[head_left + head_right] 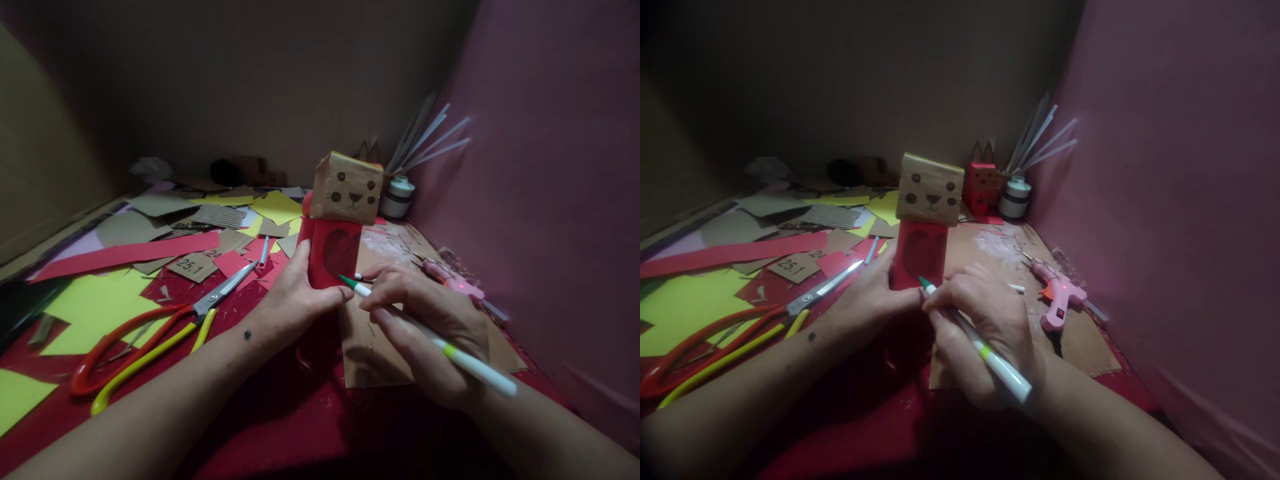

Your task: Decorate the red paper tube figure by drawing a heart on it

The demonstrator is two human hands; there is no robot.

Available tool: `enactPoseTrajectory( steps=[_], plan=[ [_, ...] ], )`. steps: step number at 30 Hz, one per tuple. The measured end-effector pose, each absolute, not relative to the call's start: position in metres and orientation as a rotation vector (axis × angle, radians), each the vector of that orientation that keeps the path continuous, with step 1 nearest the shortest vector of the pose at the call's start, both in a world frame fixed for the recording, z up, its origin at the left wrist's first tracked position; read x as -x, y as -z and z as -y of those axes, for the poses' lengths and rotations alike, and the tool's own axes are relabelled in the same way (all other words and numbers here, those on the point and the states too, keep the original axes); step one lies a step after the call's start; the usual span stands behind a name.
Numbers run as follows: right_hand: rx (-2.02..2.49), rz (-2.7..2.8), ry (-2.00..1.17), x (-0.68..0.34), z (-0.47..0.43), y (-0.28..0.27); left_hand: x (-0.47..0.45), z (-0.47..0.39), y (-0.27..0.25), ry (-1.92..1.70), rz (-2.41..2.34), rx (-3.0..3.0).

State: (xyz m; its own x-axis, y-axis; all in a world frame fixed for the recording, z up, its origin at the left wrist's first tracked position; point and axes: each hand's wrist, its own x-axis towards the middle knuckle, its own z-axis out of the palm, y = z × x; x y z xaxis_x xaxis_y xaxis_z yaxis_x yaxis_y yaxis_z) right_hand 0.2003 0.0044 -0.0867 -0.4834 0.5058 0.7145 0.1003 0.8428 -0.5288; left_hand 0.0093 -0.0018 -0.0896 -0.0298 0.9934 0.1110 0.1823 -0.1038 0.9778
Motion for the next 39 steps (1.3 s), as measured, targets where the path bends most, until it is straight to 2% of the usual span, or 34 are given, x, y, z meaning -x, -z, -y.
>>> enactPoseTrajectory(
  steps=[25,39],
  plan=[
    [0.471,2.1,-0.444,-0.1994,-0.0049,0.0809,-0.0115,0.0002,0.0901,-1.246,-1.287,-1.393],
    [0.45,2.056,-0.524,-0.1979,-0.0042,0.0844,-0.0101,-0.0005,0.09,-1.229,-1.289,-1.443]
  ],
)
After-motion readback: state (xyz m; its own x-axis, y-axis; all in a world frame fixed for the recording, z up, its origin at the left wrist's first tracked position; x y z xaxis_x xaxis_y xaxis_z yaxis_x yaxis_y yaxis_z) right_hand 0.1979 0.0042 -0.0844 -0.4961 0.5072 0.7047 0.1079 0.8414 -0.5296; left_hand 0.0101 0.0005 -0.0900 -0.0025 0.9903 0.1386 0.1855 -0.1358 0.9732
